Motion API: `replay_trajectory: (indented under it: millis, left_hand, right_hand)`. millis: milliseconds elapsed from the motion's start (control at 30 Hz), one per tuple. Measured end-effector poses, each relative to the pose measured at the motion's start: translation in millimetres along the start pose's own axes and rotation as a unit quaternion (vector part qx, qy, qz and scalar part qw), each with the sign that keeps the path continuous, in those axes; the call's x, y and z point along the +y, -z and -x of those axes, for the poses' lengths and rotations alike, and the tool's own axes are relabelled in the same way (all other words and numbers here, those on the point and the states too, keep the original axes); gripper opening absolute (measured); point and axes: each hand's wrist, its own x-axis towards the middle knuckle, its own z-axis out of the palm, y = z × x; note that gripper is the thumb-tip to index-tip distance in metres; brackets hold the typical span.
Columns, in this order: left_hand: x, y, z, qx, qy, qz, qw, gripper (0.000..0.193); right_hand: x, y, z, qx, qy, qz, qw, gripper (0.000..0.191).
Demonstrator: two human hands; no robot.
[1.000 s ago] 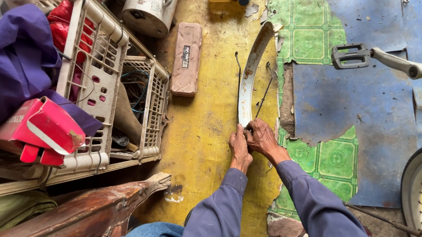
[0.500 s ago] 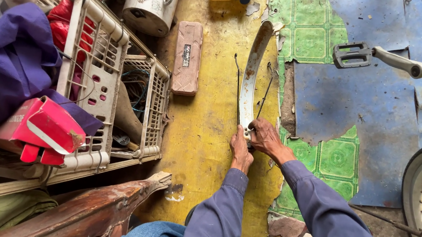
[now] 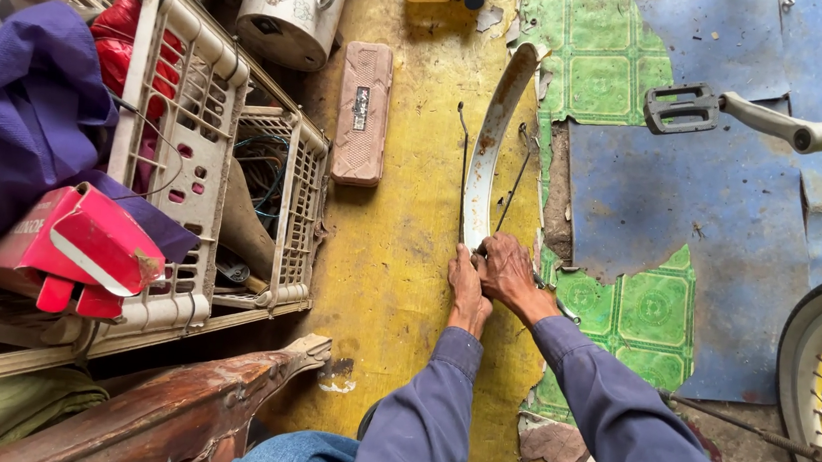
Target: The person moves a bicycle aside, then sits on the workshop floor with a rusty bicycle fender and a brake stay. They align the stay against the fender, thread it through the mounting hole, and use a wrench to tighten the nut, repositioning the fender repeatedly while working.
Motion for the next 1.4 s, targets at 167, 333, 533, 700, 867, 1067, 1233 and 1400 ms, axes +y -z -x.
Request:
replay_trajectory:
  millis: [167,333,533,700,867,1067,1233,1400]
  left_hand:
    - [-3,1,2,0.014,-0.005,-0.011,1.000,0.042]
    - [-6,5,6,0.010,-0.006,0.007,1.000,0.043]
    - [-1,7,2,-0.079,-0.013,0.045,0.996,0.050]
    - [10,13,-1,-0.099,0.110,0.071,0.986,0.052]
    - [10,19,-2,-0.134,0.131,0.087,0.978,0.058]
    - [14,21,3,-0.110,0.100,0.070,0.986,0.053]
    - [15,14,9,-0.072,0.002,-0.009,0.997,0.043]
    - [9,12,4,-0.037,-0.026,-0.009,0.999,0.039]
  right_hand:
    - [2,-3,3,0.002,0.013,-0.012,1.000,0.025]
    - [5,2,4,-0.034,0.033,-0.015,0.999,0.020]
    - [4,11,6,-0.039,0.057,-0.044,0.997,0.017]
    - [31,28,13,0.157,-0.081,-0.121,0.977,0.014]
    - [64,25,40,0.007,-0.095,0.069,0.993,0.027]
    - [56,24,43,0.069,-0.088,0.003,0.994,0.013]
    - [43,44,30,0.015,0.009,-0.087,0.996,0.019]
    - [22,28,32,-0.038,-0.028,-0.076,0.996,0.031]
